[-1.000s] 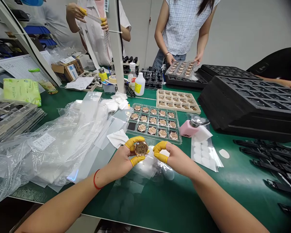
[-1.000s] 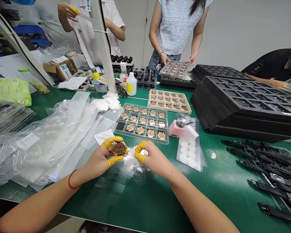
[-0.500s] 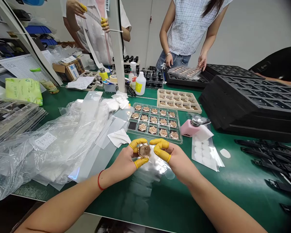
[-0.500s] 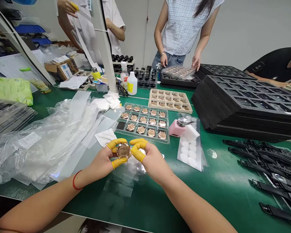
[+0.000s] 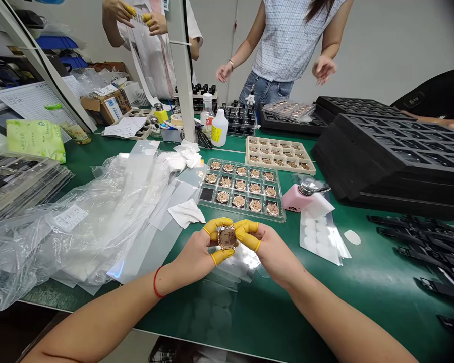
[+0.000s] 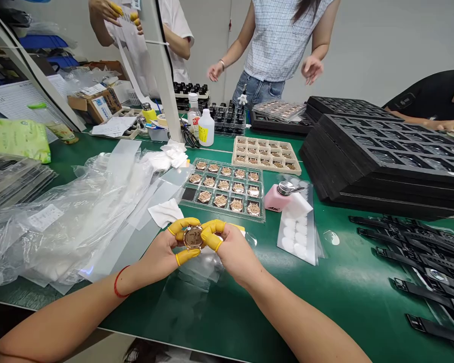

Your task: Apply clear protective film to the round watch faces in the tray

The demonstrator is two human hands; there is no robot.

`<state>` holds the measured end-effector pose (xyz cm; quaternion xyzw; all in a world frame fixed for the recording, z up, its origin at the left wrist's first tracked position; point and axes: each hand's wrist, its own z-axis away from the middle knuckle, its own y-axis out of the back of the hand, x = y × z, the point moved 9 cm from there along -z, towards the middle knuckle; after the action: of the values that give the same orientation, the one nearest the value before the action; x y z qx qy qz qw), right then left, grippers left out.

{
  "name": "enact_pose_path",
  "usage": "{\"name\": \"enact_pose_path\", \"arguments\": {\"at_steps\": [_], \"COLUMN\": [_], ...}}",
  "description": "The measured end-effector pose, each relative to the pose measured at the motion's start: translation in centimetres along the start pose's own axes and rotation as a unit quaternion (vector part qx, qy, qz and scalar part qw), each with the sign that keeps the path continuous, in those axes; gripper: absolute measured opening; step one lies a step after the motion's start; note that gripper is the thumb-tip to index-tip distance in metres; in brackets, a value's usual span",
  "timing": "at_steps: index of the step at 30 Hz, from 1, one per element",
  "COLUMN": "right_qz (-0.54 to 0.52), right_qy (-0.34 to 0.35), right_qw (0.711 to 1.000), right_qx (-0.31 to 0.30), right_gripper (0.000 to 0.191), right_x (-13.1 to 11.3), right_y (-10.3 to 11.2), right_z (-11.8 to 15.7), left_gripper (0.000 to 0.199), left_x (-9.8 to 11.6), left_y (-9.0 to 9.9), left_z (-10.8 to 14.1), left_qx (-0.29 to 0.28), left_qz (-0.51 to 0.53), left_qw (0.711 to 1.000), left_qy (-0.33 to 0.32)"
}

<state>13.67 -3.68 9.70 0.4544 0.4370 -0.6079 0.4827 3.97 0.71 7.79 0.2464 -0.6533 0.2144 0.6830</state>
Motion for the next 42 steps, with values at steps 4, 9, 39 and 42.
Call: {"name": "enact_pose_path", "arguments": {"at_steps": [4,9,39,42], "right_qz": [0.017,0.039,0.615,0.622], "right_qy": [0.005,0.012,0.242,0.227], "right_qw": [1.000,0.999,0.744,0.741], "right_qx": [-0.003,0.002,0.101,0.109], "right_gripper": [0.012,0.010,0.023,0.020], "right_x": [0.2,0.5,3.0,3.2], "right_y": [0.2,0.2,0.5,1.3], "right_z": [-0.1,-0.2,1.2,-0.2], "left_gripper": [0.047,0.047,0.049,0.046], "left_x": [0.0,0.1,-6.1,-6.0], "left_y": [-0.1,-0.1,-3.0,-3.2], "left_z": [0.1,0.2,-2.1,-2.2], "left_qx": [-0.003,-0.006,-0.053,-0.064], "left_qz": [0.004,0.000,0.090,0.113], "left_qw": [1.000,1.000,0.994,0.991], "left_qy": [0.002,0.009,0.043,0.039]}}
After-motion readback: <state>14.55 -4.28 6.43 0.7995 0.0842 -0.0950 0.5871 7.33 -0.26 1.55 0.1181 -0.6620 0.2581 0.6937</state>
